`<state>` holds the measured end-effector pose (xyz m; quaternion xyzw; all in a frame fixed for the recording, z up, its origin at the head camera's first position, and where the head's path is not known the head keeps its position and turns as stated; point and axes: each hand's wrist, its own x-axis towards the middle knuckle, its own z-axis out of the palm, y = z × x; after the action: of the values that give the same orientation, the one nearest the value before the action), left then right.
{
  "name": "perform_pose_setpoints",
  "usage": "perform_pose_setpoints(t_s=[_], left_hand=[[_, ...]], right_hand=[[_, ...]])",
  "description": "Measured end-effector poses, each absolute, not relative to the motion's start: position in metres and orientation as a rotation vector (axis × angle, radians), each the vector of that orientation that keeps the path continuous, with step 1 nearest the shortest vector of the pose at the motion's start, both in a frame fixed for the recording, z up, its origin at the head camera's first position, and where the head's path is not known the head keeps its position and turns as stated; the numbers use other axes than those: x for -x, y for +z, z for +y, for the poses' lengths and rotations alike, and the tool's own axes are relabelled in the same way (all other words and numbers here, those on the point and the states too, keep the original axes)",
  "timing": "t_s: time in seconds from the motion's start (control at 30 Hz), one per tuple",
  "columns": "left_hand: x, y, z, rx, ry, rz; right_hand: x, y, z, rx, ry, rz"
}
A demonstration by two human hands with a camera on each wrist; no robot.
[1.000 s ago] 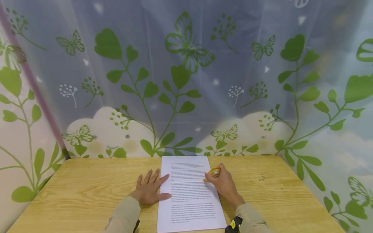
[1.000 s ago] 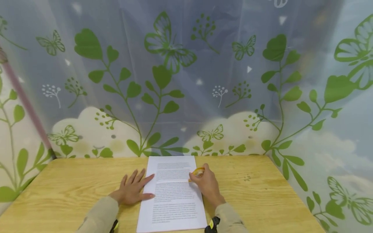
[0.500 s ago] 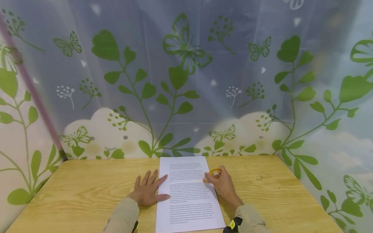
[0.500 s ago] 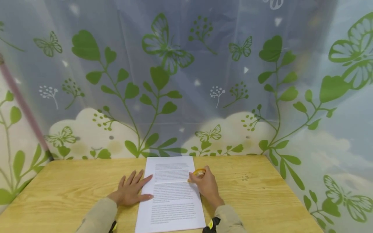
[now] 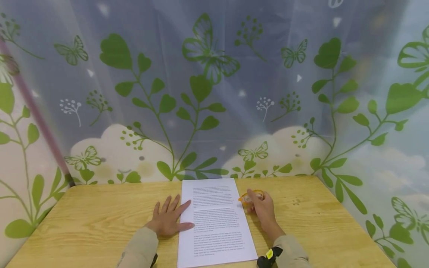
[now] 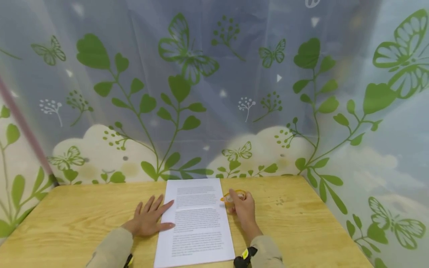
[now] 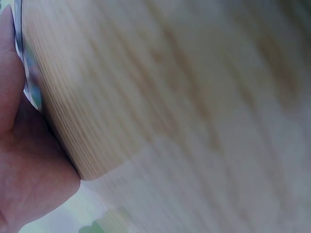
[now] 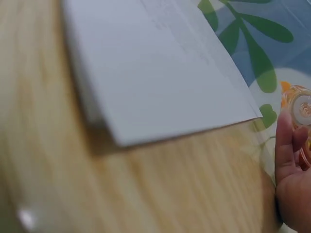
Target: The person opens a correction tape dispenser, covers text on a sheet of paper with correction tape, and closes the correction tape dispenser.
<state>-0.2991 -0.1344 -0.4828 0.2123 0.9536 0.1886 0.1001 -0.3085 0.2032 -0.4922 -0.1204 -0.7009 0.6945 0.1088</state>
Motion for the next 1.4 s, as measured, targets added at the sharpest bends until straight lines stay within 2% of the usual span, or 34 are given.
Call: perform_pose_setpoints(t_s=[0.23,0.57,0.87,1.03,1.2,1.4], left_hand=[[0.302,-0.492,-0.136,-0.612,0.556,2.865],[0.302,-0.496,-0.134,-0.655,0.562,2.856],[0.299,-0.484,-0.133,-0.641,0.536,2.873],[0.303,-0.494,-0.134,-0.650,0.523,2.899],[0.303,-0.494,-0.134,-0.671,0.560,2.894],[0.300,-0.491,-0.136,-0.644,0.533,2.886]], right_hand=[[0.309,-0.491,0.205,0.357,2.176,-1.864],[0.299,-0.486,0.198,0.408,2.167,-1.993],[0.295,-0.464,0.127,0.227,2.132,-2.165],[0.297,-0.469,0.083,0.124,2.021,-2.267],[0.300,-0.482,0.056,0.188,1.848,-2.333],[0.302,-0.490,0.047,0.235,1.775,-2.335]])
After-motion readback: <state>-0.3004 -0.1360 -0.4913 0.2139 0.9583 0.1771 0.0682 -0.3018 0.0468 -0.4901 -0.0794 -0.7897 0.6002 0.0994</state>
